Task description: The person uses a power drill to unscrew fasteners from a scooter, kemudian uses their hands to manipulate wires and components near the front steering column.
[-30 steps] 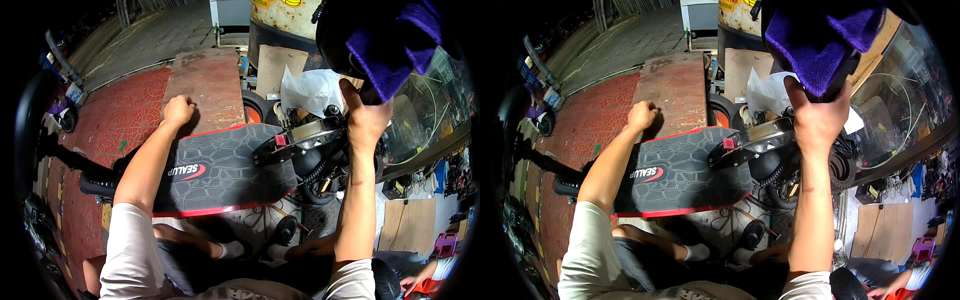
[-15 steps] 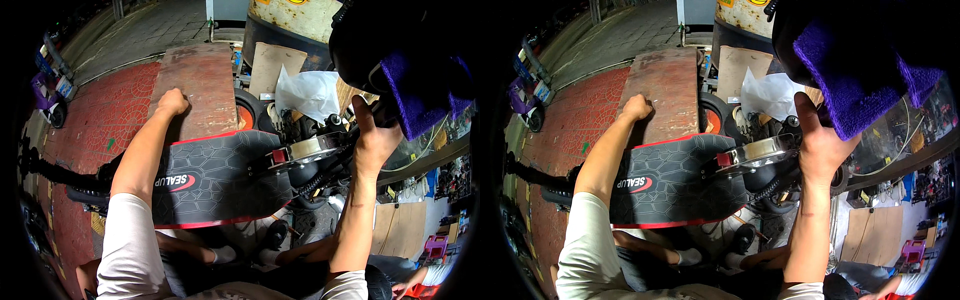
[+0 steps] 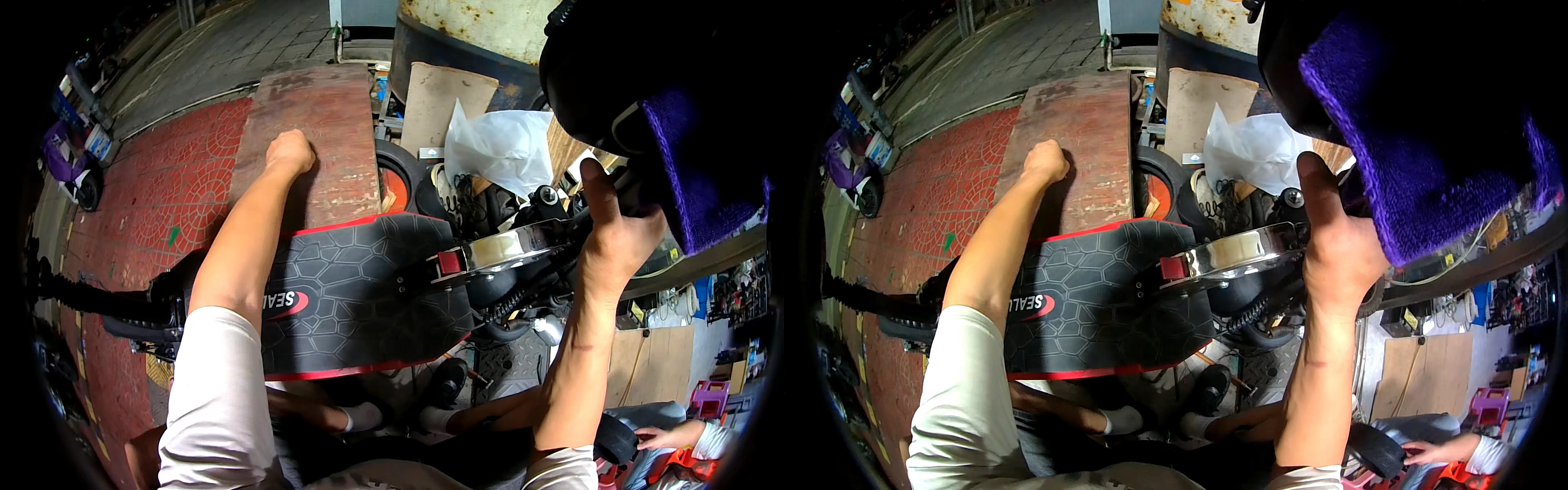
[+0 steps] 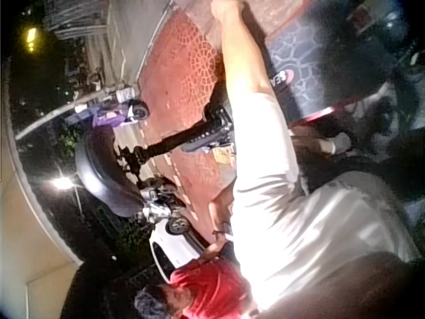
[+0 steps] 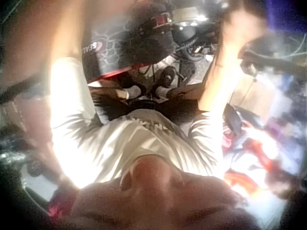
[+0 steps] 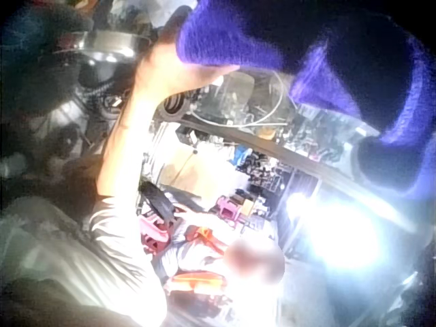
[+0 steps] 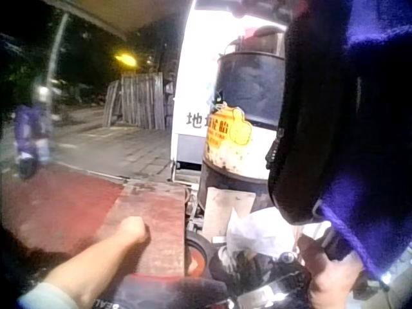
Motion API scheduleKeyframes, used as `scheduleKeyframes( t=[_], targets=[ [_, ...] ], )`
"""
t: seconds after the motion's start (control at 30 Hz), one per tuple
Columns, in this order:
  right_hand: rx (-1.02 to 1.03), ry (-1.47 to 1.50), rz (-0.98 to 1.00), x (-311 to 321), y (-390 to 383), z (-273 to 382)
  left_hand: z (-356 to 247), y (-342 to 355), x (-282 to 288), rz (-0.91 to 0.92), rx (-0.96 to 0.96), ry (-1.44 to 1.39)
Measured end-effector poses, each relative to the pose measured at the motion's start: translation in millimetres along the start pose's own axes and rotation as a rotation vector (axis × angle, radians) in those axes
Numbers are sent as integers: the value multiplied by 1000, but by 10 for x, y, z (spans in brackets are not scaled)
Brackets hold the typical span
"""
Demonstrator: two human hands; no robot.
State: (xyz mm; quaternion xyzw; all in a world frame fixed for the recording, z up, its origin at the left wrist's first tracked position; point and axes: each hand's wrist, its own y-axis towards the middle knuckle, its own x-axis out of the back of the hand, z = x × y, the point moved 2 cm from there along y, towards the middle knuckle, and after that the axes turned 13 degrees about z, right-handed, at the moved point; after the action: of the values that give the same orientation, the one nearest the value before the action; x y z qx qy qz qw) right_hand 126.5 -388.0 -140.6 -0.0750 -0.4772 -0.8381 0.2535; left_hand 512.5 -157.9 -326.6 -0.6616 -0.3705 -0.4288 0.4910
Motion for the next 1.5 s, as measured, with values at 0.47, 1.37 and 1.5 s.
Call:
scheduleKeyframes(
  t=[0.47, 1.37, 1.5],
  targets=[
    [83, -125, -40, 25, 0, 10, 130, -106, -4, -20, 27, -95],
    [-163, 86, -80, 22, -7, 199, 286, -1018, 379, 164, -455, -1261],
    [-193, -202, -105, 33, -326, 109, 275, -2059, 381, 399, -678, -1640]
  ],
)
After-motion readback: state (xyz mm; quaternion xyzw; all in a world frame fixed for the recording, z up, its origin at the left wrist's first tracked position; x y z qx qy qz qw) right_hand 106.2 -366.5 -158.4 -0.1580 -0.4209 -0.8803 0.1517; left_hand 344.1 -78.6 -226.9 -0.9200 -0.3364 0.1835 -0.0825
